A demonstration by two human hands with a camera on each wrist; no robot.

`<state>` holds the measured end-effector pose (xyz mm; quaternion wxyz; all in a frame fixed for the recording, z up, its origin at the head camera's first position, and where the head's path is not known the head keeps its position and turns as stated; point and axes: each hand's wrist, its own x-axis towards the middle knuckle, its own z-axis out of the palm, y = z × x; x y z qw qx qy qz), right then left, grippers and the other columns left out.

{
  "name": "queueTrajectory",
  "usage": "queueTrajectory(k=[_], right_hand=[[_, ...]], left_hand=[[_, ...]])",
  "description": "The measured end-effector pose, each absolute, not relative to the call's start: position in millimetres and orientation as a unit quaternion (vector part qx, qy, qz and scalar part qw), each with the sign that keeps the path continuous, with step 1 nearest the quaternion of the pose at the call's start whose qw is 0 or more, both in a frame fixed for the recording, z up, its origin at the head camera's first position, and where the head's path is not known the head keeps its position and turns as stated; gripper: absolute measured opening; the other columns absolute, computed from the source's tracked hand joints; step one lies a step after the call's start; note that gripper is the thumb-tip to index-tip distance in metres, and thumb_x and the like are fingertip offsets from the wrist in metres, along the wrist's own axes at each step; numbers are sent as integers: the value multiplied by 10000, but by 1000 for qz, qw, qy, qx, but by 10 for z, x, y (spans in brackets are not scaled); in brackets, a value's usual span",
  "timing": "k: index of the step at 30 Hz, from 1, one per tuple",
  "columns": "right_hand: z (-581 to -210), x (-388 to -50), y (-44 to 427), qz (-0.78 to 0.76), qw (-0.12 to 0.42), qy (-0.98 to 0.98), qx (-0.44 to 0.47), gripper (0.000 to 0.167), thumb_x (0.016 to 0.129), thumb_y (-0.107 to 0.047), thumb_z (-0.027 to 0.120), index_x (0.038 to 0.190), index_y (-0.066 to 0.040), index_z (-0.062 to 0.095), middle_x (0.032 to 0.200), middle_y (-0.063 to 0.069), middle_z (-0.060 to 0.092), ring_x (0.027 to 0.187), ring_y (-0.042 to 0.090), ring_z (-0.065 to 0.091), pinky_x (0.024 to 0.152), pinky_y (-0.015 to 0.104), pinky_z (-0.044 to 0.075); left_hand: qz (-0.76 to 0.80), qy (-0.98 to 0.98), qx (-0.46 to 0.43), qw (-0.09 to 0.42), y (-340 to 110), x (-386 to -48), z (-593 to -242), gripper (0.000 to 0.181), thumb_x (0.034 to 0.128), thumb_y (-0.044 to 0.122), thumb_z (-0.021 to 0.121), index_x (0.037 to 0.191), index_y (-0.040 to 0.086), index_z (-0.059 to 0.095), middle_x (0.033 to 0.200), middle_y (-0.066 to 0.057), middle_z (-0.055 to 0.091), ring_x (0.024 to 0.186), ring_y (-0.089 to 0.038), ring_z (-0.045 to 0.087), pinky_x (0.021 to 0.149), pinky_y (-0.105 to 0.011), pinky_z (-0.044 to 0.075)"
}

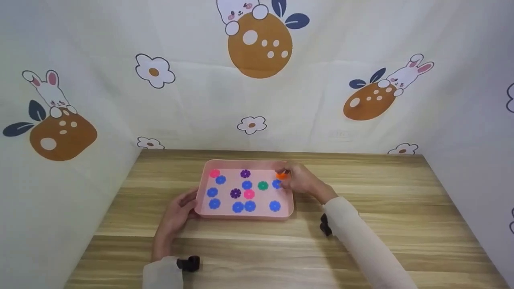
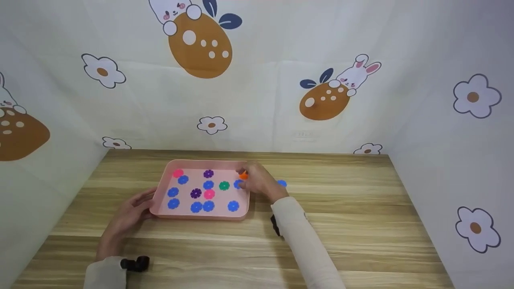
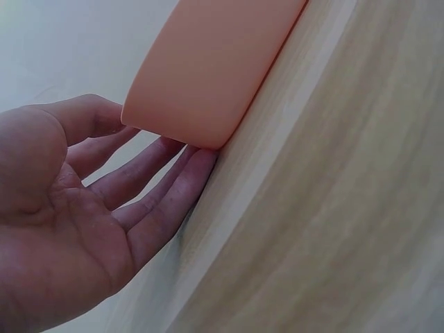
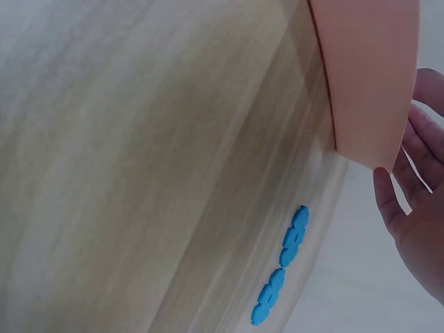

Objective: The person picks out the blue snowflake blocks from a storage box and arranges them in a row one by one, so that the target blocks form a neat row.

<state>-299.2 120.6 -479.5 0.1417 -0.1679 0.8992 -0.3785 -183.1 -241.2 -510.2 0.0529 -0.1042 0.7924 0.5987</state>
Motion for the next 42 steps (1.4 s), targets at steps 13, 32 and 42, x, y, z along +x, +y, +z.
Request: queueTrajectory(k=[13, 32, 42], right_hand=[[-4884, -3015, 1079, -361, 171, 905, -144, 474, 864, -26, 743, 1298, -165, 610, 1227, 21, 617, 1128, 229, 551, 1090, 423, 493], [-4883, -3025, 1026, -282, 172, 929, -166, 437, 849, -128, 789, 1249, -126, 613, 1140, 32, 623, 1066, 227, 555, 1062, 414, 501], [-4871, -3008, 1045, -290, 146, 930, -171, 436, 845, -146, 789, 1253, -150, 635, 1151, 12, 650, 1041, 209, 574, 1024, 390, 533]], left_hand=[[599, 789, -120, 62, -2419, -1852, -5097, 437, 1062, 129, 462, 1499, 147, 466, 1526, -136, 501, 1302, -271, 578, 958, -335, 571], [611, 785, -96, 41, -2427, -1836, -5120, 431, 1054, 96, 475, 1486, 97, 479, 1496, -187, 519, 1199, -266, 637, 860, -297, 603], [612, 782, -103, 51, -2427, -1825, -5091, 441, 1062, 86, 447, 1502, 113, 455, 1522, -180, 491, 1248, -290, 615, 883, -322, 602]])
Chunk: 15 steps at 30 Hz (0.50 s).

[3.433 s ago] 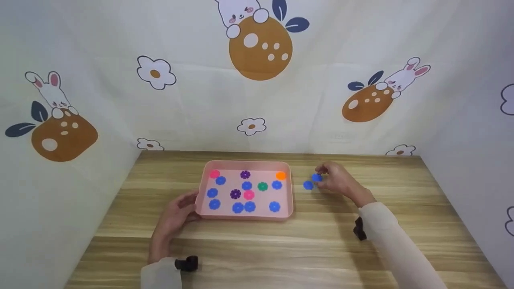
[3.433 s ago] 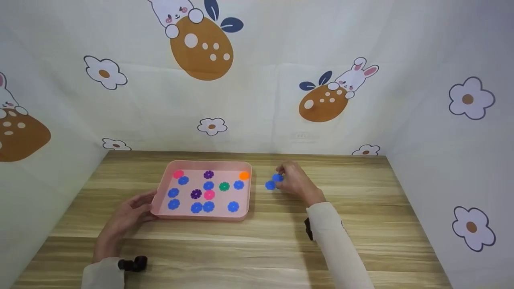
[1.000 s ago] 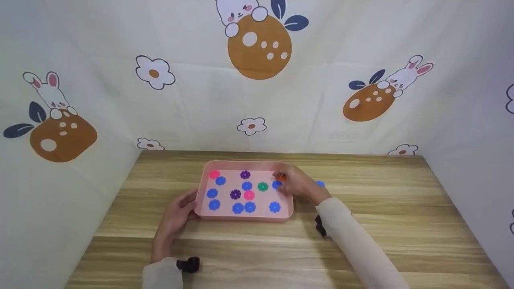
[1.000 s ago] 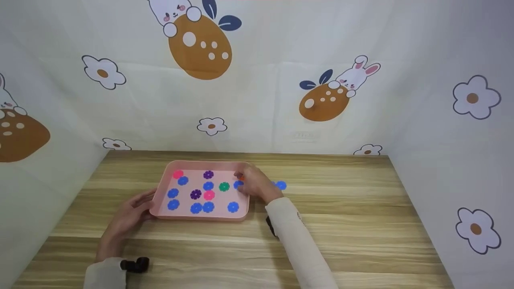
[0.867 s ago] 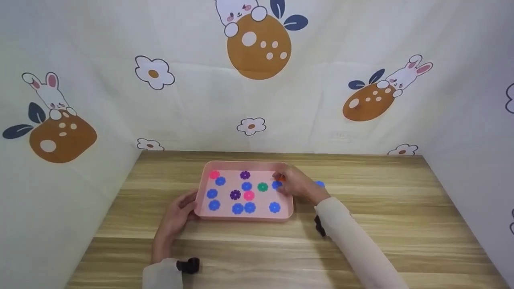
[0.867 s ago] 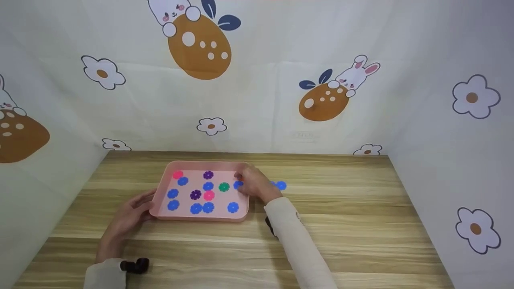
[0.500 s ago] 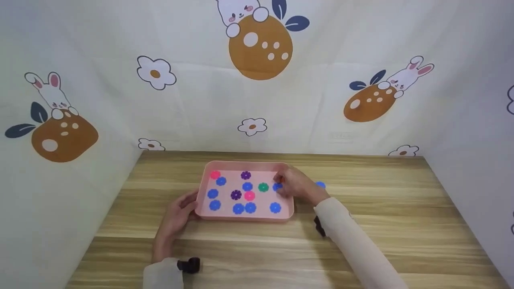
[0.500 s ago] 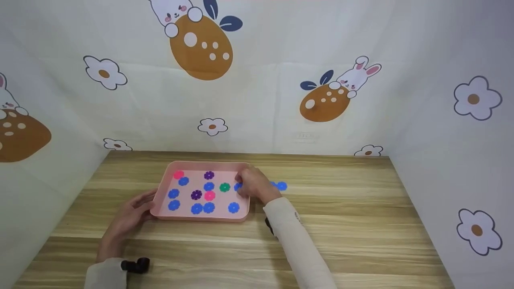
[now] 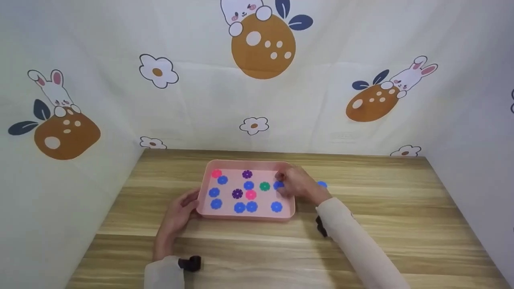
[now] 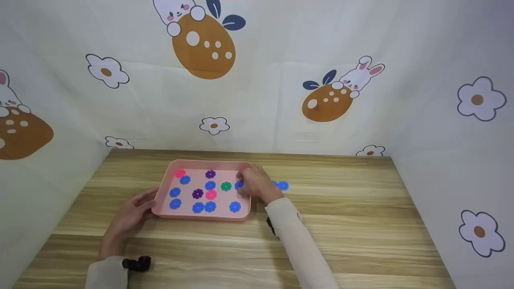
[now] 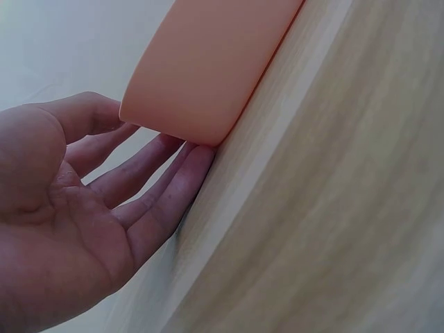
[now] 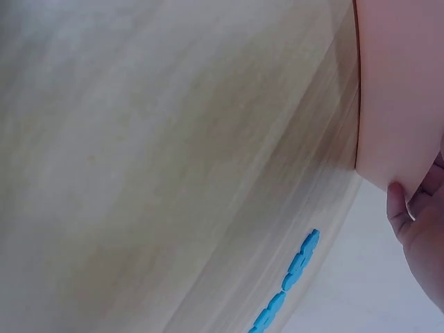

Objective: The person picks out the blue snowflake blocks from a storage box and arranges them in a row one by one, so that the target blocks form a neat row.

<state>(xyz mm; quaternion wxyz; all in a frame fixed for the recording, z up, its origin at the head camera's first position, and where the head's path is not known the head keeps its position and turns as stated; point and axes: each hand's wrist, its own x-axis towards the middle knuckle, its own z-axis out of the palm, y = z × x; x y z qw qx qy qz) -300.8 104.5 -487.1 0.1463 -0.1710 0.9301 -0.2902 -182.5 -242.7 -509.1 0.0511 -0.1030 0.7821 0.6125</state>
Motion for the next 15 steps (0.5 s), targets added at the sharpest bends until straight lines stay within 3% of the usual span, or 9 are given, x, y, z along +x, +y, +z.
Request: queueTrajectory(k=[8, 15], right_hand=[[-4740, -3032, 1125, -292, 85, 928, -214, 439, 815, -182, 823, 1209, -47, 685, 1097, 72, 698, 998, 252, 617, 919, 370, 577], [-4529, -3045, 1322, -293, 63, 933, -200, 417, 810, -185, 801, 1185, -27, 709, 1102, 113, 712, 1053, 306, 614, 884, 398, 552]], left_hand=[[619, 779, -99, 30, -2414, -1841, -5118, 432, 1031, 40, 497, 1462, 58, 504, 1468, -220, 536, 1183, -265, 639, 824, -296, 612], [618, 778, -107, 42, -2428, -1840, -5117, 433, 1045, 69, 479, 1477, 86, 490, 1490, -198, 521, 1252, -285, 607, 869, -286, 601]])
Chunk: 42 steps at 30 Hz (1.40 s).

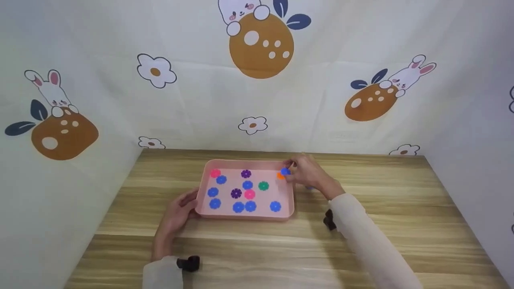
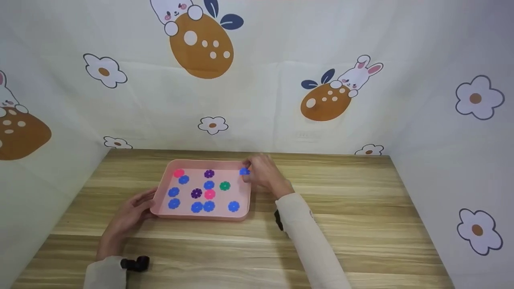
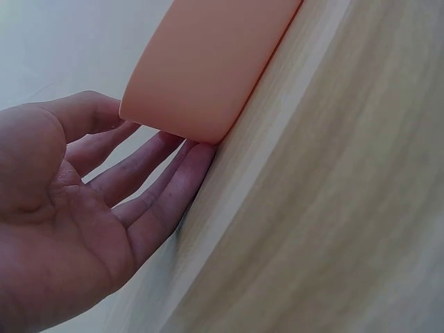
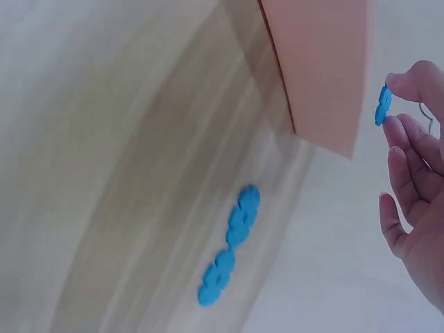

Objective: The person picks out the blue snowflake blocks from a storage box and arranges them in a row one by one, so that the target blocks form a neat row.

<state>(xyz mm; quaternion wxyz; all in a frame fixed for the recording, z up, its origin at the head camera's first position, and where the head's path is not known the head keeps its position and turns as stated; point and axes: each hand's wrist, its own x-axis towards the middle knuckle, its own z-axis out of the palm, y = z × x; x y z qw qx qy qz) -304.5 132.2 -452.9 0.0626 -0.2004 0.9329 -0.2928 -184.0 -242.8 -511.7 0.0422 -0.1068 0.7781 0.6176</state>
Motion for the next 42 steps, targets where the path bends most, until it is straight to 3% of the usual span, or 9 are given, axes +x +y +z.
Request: queueTrajectory(k=[4, 11, 18, 23, 30, 42], right_hand=[[-4454, -3030, 1486, -279, 43, 938, -199, 423, 797, -235, 808, 1161, -37, 719, 1085, 117, 707, 1072, 334, 591, 905, 424, 512], [-4488, -3001, 1842, -282, -20, 937, -205, 405, 774, -180, 783, 1131, 2, 720, 1035, 135, 724, 1001, 344, 626, 890, 461, 515], [-4626, -2950, 2179, -293, 4, 942, -164, 427, 804, -172, 801, 1178, 5, 693, 1088, 132, 720, 1056, 355, 634, 896, 479, 551], [-4759, -2903, 2381, -255, -13, 953, -163, 406, 787, -162, 792, 1141, 16, 706, 1055, 134, 737, 1017, 329, 653, 864, 471, 554], [-4905, -2876, 2532, -241, -24, 956, -165, 380, 780, -140, 786, 1105, 38, 700, 1042, 173, 727, 991, 338, 655, 900, 499, 538], [-4973, -2918, 2556, -219, 11, 962, -161, 387, 790, -167, 783, 1114, 30, 706, 1061, 177, 733, 1039, 364, 627, 941, 530, 510]], left_hand=[[612, 782, -110, 43, -2436, -1841, -5117, 434, 1044, 85, 486, 1478, 101, 492, 1493, -185, 523, 1250, -277, 609, 882, -290, 598], [603, 787, -117, 55, -2428, -1853, -5107, 435, 1053, 112, 474, 1487, 138, 483, 1512, -164, 509, 1287, -285, 589, 919, -311, 587], [607, 786, -104, 54, -2442, -1831, -5113, 438, 1055, 106, 468, 1494, 110, 468, 1513, -186, 500, 1244, -278, 612, 889, -290, 594], [615, 781, -99, 56, -2455, -1820, -5118, 441, 1056, 117, 479, 1496, 97, 465, 1507, -188, 506, 1170, -228, 641, 867, -274, 597], [615, 780, -101, 55, -2438, -1830, -5104, 435, 1058, 121, 477, 1493, 126, 475, 1502, -173, 518, 1178, -226, 645, 884, -281, 595], [607, 786, -103, 56, -2446, -1819, -5113, 443, 1064, 148, 472, 1507, 150, 455, 1526, -152, 497, 1260, -260, 602, 927, -295, 581]])
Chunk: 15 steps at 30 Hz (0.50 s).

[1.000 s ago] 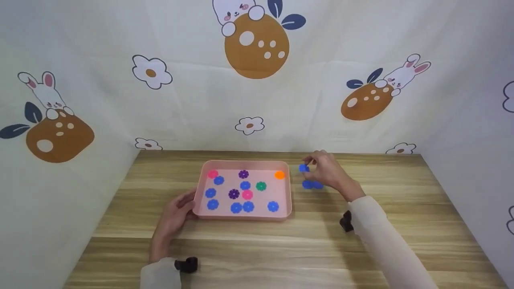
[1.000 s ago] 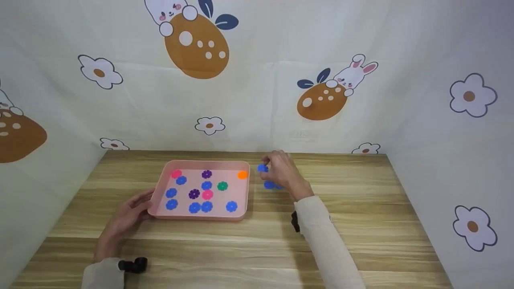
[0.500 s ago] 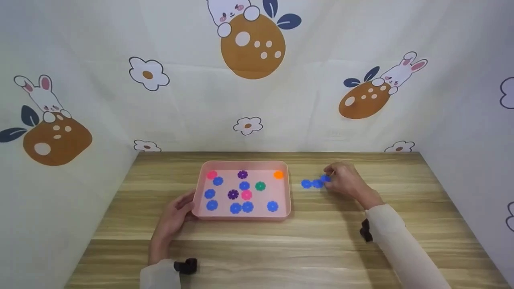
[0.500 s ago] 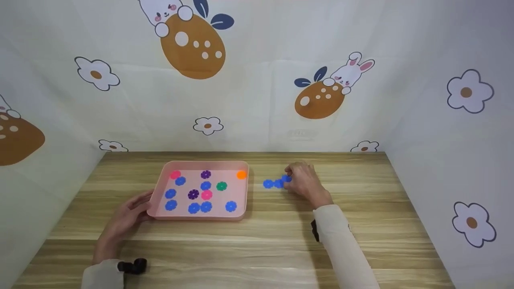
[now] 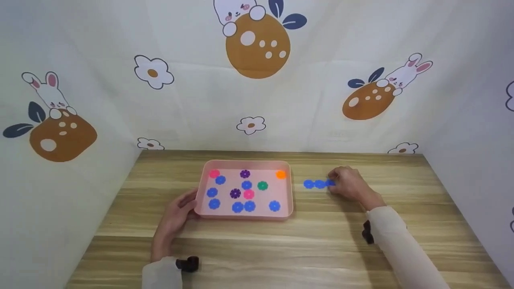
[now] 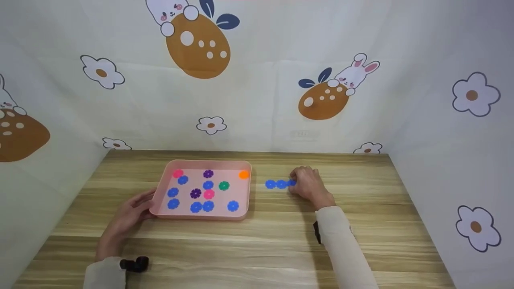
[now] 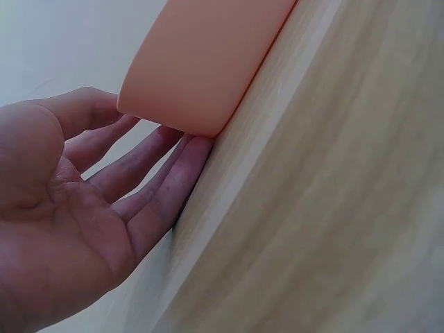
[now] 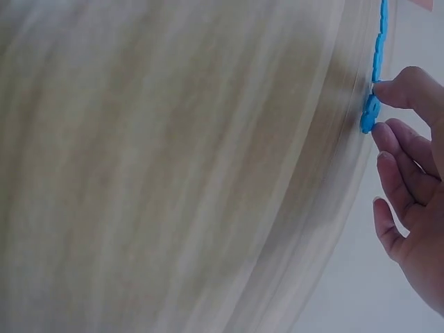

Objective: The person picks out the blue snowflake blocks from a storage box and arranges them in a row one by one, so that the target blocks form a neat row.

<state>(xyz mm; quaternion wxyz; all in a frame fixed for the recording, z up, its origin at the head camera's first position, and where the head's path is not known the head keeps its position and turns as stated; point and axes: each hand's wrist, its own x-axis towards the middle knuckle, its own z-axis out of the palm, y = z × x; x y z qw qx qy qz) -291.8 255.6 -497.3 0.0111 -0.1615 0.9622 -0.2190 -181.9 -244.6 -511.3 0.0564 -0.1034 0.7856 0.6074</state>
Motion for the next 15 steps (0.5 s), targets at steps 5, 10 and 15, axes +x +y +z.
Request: queueTrajectory(k=[5, 10, 15], right_hand=[[-4933, -2906, 2516, -246, 25, 957, -154, 427, 800, -148, 773, 1178, 26, 678, 1108, 172, 713, 1074, 359, 623, 953, 522, 515], [-4769, -2873, 2358, -317, 40, 933, -167, 402, 868, -106, 730, 1237, 31, 645, 1171, 202, 685, 1083, 370, 614, 932, 514, 527], [-4609, -2818, 2071, -349, 41, 915, -199, 373, 895, -163, 734, 1229, -10, 667, 1199, 201, 685, 1095, 378, 610, 965, 535, 505]], left_hand=[[605, 788, -101, 53, -2441, -1820, -5118, 436, 1062, 135, 475, 1497, 141, 469, 1517, -151, 508, 1274, -261, 597, 926, -280, 580], [634, 766, -99, 45, -2436, -1814, -5121, 431, 1050, 97, 488, 1480, 84, 484, 1497, -190, 518, 1190, -246, 639, 863, -270, 598], [625, 772, -101, 49, -2433, -1819, -5123, 429, 1055, 131, 490, 1483, 117, 487, 1501, -166, 522, 1164, -220, 654, 861, -276, 599]])
